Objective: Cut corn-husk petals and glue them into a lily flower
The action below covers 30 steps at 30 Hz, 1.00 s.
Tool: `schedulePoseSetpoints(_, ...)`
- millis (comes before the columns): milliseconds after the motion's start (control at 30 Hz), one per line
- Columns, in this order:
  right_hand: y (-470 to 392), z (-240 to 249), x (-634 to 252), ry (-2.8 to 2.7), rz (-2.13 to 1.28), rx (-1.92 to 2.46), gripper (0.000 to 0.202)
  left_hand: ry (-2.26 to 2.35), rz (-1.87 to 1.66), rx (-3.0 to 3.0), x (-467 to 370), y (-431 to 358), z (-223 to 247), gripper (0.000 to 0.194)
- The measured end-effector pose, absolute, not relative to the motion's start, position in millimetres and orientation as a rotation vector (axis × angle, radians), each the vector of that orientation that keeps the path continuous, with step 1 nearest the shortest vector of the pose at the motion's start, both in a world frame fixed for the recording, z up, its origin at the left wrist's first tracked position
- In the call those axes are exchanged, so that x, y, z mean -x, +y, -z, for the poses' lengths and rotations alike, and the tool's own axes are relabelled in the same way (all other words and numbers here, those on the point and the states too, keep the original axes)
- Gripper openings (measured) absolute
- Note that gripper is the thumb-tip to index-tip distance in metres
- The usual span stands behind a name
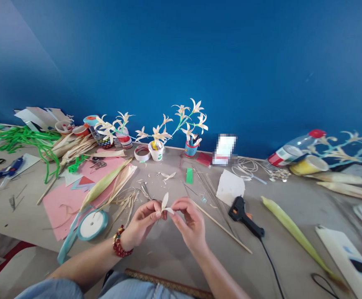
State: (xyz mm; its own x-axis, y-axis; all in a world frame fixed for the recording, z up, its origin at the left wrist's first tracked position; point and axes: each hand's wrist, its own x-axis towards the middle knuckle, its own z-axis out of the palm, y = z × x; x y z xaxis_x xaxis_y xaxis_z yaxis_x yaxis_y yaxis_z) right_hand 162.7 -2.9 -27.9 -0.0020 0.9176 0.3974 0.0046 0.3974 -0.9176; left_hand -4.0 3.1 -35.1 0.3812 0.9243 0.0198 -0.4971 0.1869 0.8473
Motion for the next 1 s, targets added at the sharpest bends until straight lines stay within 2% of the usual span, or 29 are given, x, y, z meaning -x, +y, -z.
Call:
schedulePoseSetpoints(433, -16.9, 14.4, -152.0, -1.485, -0.75, 1.057, 0.008, 0.717, -1.26, -1.395, 7.8, 1.3, 31.2, 0.013)
schedulePoseSetpoints(1000, -14.6, 16.5, -148.7, -1.451, -0.787, 0.986, 0.009, 0.717, -1.244, -1.392, 6.7, -1.2, 27.0, 0.017)
